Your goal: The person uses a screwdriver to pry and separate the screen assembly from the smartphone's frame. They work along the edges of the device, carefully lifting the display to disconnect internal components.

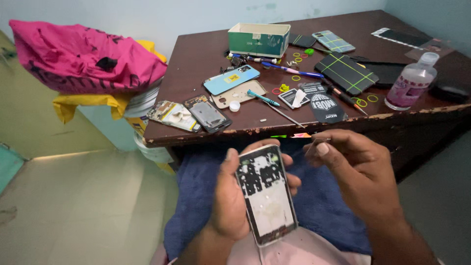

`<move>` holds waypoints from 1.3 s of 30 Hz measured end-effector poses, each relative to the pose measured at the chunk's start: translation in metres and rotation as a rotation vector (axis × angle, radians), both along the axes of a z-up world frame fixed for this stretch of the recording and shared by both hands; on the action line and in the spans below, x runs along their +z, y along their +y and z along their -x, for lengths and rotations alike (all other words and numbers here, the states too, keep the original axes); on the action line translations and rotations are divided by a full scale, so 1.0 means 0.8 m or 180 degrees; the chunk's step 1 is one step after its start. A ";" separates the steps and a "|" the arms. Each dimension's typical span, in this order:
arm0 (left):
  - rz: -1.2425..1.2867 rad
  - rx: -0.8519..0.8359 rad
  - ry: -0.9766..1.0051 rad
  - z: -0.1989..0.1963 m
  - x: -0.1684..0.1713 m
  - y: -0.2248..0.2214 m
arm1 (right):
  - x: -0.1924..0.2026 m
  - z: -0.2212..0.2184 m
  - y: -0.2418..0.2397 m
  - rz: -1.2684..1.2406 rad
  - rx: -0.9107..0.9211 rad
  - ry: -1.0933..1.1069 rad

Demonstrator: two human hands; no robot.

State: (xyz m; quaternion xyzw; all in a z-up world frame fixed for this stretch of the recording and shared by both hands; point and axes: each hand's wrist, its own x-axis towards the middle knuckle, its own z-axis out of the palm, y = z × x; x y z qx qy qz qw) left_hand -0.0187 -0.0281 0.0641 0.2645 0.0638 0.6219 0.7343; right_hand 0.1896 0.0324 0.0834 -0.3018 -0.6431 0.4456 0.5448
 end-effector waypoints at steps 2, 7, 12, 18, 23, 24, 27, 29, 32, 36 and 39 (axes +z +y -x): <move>0.0023 0.0259 -0.0135 0.001 0.003 -0.002 | 0.004 0.009 -0.017 0.0064 -0.0131 0.0161; -0.0169 0.1026 -0.0246 0.012 0.015 -0.006 | -0.010 0.039 -0.038 0.0587 -0.0087 -0.0062; -0.0269 0.1317 0.0031 0.015 0.024 -0.017 | -0.021 0.053 -0.048 0.0810 -0.0035 -0.0155; -0.0307 0.1384 0.0420 0.008 0.029 -0.028 | -0.011 0.060 -0.057 -0.0398 -0.0479 -0.0980; -0.0387 0.1533 0.0819 0.003 0.030 -0.033 | -0.005 0.065 -0.061 -0.0678 -0.0681 -0.1160; -0.0403 0.1525 0.0926 0.003 0.029 -0.035 | -0.004 0.065 -0.062 -0.0729 -0.0672 -0.1194; -0.0490 0.1636 0.1139 0.001 0.028 -0.034 | -0.003 0.069 -0.066 -0.1006 -0.0948 -0.1354; -0.0514 0.1733 0.1245 0.000 0.026 -0.034 | -0.004 0.073 -0.070 -0.1112 -0.0997 -0.1379; -0.0469 0.1798 0.1304 0.000 0.026 -0.035 | -0.004 0.075 -0.070 -0.1217 -0.0988 -0.1371; -0.0451 0.1786 0.1134 0.000 0.026 -0.032 | -0.006 0.074 -0.069 -0.1369 -0.0974 -0.1352; -0.0458 0.1778 0.1158 0.001 0.027 -0.033 | -0.008 0.075 -0.068 -0.1366 -0.0959 -0.1296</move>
